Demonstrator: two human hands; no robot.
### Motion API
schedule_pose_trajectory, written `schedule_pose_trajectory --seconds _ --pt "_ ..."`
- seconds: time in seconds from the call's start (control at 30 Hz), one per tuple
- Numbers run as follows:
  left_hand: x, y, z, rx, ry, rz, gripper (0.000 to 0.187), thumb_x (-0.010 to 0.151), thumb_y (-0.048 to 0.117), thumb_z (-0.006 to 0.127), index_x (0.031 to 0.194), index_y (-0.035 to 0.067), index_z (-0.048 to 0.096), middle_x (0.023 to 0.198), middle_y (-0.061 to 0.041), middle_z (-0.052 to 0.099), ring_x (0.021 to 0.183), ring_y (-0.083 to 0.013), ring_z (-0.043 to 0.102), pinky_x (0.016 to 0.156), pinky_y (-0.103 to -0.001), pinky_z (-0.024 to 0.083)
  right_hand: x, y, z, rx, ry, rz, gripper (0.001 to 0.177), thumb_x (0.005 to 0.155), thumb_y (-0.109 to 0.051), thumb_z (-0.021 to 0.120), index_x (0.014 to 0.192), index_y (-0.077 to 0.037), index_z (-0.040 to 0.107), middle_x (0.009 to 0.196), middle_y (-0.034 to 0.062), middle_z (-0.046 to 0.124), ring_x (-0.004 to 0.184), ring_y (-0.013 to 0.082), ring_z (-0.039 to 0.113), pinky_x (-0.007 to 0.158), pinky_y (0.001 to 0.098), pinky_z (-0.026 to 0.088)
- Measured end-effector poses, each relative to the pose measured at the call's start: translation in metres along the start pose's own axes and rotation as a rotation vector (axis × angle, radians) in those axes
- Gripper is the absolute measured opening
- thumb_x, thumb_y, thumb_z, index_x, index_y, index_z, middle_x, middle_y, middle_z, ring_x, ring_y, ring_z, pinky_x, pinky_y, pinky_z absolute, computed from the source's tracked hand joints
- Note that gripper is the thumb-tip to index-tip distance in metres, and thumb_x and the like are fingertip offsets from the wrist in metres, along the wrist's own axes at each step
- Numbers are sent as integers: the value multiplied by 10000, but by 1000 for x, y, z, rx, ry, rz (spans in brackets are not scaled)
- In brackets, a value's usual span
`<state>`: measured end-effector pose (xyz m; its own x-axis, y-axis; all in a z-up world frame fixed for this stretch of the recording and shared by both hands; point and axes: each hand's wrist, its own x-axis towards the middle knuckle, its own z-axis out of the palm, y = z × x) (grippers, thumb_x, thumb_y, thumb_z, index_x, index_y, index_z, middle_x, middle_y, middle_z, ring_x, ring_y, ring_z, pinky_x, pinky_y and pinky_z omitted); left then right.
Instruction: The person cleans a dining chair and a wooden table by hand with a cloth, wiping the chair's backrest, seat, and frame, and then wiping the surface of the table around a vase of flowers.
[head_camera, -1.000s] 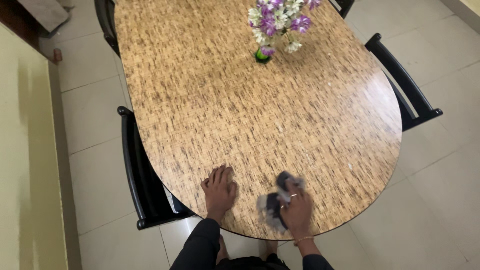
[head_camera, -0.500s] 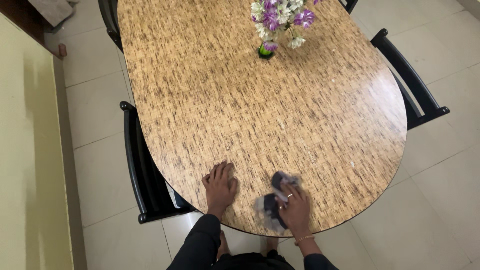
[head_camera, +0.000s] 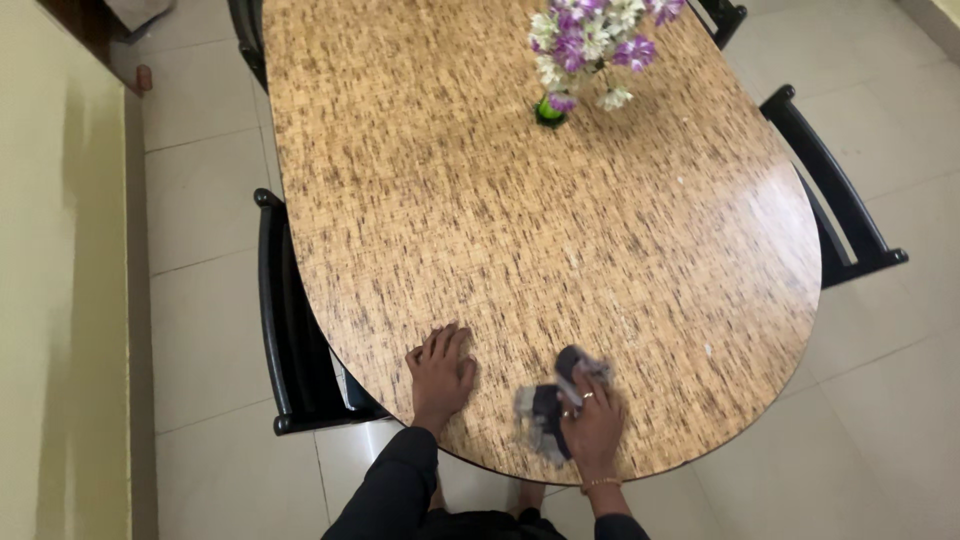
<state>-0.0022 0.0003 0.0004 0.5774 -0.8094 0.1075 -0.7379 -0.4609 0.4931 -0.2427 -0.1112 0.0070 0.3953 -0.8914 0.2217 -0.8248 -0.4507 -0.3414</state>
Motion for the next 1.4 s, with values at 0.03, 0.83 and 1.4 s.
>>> schedule_pose_trajectory --seconds 0.03,0.83,1.4 --pt "0 0 0 0 8 12 534 927 356 542 1436 193 520 1528 -44 484 1433 -236 378 1108 -492 225 -2 1 -4 62 -88 -45 474 823 -285 776 1280 -193 694 1332 7 684 1221 293 580 1066 454 408" --pt "1 2 -7 -18 -53 -24 536 926 347 550 1440 200 505 1499 -45 478 1434 -232 368 1111 -490 223 -18 11 -1 92 -129 -242 504 760 -336 818 1227 -175 716 1295 47 681 1166 324 587 1018 449 447" --pt "2 -2 0 -3 -53 -25 546 918 355 552 1440 201 506 1515 -43 467 1433 -232 365 1108 -494 215 0 36 4 -32 -29 -16 504 847 -276 725 1326 -131 674 1380 80 656 1182 353 566 1045 451 445"
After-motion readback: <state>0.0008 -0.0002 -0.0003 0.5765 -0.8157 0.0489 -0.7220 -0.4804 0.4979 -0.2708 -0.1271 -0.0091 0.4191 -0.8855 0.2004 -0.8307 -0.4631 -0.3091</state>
